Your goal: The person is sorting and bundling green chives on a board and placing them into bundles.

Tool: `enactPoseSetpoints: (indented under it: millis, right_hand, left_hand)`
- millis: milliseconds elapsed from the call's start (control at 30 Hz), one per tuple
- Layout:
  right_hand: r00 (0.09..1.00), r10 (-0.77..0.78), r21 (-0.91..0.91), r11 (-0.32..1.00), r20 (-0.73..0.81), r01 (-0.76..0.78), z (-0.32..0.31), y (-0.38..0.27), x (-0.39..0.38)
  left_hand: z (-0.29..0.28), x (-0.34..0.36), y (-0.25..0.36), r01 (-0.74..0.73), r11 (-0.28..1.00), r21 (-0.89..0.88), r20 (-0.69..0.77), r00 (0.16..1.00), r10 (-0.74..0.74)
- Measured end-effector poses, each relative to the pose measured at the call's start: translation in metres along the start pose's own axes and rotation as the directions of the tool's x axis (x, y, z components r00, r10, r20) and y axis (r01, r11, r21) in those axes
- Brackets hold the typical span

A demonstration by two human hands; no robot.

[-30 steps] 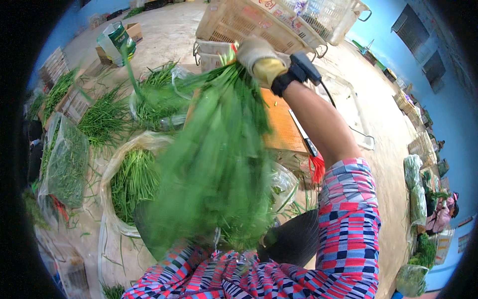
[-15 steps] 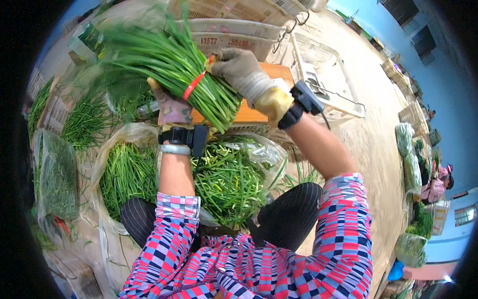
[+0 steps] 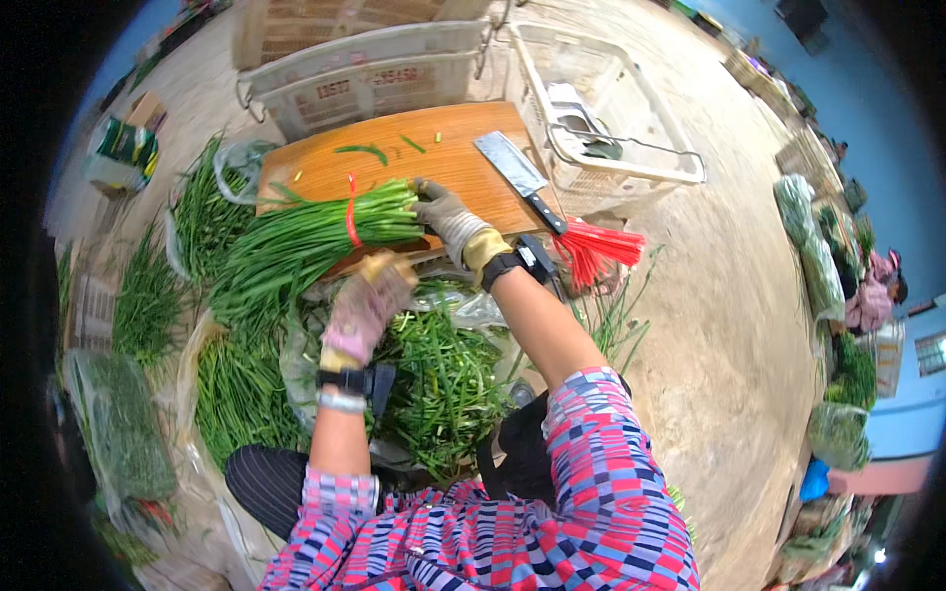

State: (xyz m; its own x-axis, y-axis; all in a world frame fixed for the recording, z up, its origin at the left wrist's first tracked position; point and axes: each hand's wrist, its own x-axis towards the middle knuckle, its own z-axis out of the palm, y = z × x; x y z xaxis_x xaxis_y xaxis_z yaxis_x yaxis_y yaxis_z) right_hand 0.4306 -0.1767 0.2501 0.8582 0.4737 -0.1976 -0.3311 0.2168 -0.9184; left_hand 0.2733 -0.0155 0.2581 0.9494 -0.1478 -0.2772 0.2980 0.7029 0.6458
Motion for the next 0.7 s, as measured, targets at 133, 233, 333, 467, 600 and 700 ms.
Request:
enactPoseSetpoints:
  millis: [133,233,333,467,600,700]
  right_hand:
    - [0.953,-0.304,-0.874,0.466,-0.014,0.136,-0.042,-0.027,0.000]
    - [0.900,-0.230,-0.905,-0.127,-0.371,-0.405,-0.065,-0.081,-0.042]
    - [0.896,-0.217,-0.882,-0.195,-0.389,-0.430,-0.100,-0.056,-0.038]
    - [0.896,-0.206,-0.879,-0.199,-0.394,-0.433,-0.074,-0.050,-0.038]
    - [0.902,-0.261,-0.932,0.214,-0.344,-0.294,-0.040,-0.060,-0.071]
    - [0.931,-0.145,-0.839,0.496,-0.335,-0.225,0.003,-0.050,-0.102]
  left_hand:
    - [0.052,-0.007,0.045,-0.253,0.749,0.613,0.045,0.957,0.286]
    - [0.085,0.026,0.099,-0.044,-0.351,0.935,0.135,0.961,0.240]
    - [0.069,0.082,0.077,0.003,-0.780,0.625,0.112,0.989,0.093]
    - [0.064,0.102,0.076,0.053,-0.841,0.539,0.000,0.998,0.063]
    - [0.067,0.112,0.078,0.068,-0.819,0.570,-0.001,0.997,0.082]
    - [0.065,0.116,0.079,0.099,-0.776,0.623,-0.117,0.993,0.032]
